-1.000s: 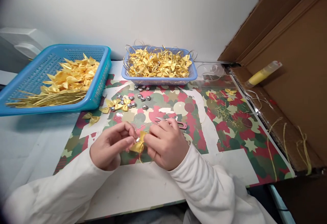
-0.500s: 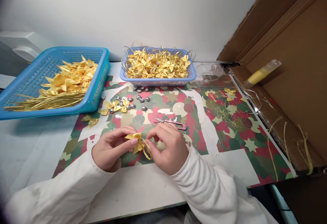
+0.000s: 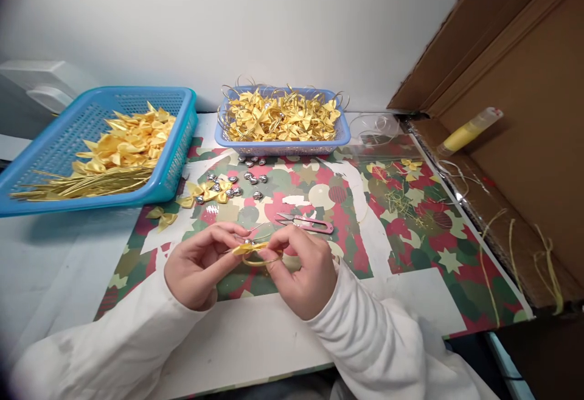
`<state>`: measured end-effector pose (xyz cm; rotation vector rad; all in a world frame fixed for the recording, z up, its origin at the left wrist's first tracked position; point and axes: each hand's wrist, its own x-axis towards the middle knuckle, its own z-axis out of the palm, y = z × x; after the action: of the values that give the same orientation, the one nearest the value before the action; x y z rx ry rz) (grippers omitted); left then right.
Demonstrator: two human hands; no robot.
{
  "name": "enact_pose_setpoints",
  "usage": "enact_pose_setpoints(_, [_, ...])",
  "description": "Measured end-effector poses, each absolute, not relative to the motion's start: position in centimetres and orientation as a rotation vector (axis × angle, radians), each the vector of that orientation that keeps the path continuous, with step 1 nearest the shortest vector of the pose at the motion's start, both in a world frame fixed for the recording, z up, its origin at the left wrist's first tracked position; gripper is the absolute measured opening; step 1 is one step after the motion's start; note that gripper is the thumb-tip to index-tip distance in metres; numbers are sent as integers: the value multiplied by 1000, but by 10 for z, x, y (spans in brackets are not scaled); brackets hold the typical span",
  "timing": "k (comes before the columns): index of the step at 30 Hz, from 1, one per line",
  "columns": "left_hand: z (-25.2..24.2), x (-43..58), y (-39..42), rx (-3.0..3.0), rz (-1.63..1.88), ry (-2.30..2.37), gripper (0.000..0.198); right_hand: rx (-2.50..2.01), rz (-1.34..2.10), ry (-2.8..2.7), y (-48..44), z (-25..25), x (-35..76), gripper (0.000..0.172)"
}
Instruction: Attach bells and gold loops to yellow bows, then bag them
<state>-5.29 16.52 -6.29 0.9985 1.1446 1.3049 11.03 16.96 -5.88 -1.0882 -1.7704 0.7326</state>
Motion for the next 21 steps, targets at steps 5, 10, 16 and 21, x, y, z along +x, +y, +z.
enact_pose_setpoints(5, [-67, -52, 160, 1171, 1172, 1203, 16, -964, 597, -1802, 173, -61, 110, 12])
enact_pose_setpoints(10, [-68, -55, 158, 1258, 1123, 1304, 17, -910, 413, -1871, 172, -63, 109, 16])
enact_pose_setpoints(16, [-64, -59, 159, 1494, 1207, 1351, 8, -1159, 677, -1672, 162, -63, 102, 19])
enact_pose_setpoints(21, [-63, -61, 159, 1681, 1250, 1295, 4, -1219, 732, -1716, 161, -62, 101, 11])
